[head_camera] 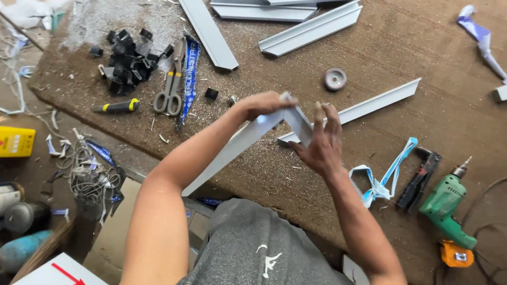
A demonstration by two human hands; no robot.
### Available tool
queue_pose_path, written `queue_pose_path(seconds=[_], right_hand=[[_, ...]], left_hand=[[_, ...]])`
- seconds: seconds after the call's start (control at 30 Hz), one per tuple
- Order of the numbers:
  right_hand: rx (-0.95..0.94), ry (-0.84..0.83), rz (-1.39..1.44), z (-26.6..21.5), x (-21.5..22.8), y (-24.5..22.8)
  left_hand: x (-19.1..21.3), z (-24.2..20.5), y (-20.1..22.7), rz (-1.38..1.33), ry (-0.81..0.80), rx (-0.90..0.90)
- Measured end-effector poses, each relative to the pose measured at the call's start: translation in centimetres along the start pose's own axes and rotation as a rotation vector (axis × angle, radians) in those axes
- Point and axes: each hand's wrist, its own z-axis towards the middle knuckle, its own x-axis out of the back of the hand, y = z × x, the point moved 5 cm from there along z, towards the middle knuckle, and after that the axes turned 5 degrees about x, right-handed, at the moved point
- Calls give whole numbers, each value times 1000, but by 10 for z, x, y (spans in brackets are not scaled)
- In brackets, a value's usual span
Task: The person assembles aluminum extrusion pieces into a rectangular frame using black plastic corner connectors. They pick up cut aluminum profiles, insert the connectors into the ends, and join the pieces at right angles. The process is repeated to form a complete frame.
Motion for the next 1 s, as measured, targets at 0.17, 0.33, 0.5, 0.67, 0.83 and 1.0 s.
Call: queue_pose_path(seconds=[0.17,0.33,0.5,0.67,0.83,1.0], right_hand=[[-551,-403,-80,-29,-54,86],[-691,-380,-48,-50,-24,120],[-915,-570,-38,-34,-16,155],[-884,-679,-129,-14,-44,239],[-745,-670,-219,16,-49,299],[-763,-611,-244,5,-23,312]], left_hand=[[-8,10,8,278,-225,-223],[48,3,11,30,-3,-230],[70,24,-19,-127,-158,-84],[73,45,-56,-79,36,133],[78,77,-79,242,134,165],[109,134,-68,855,238,69]])
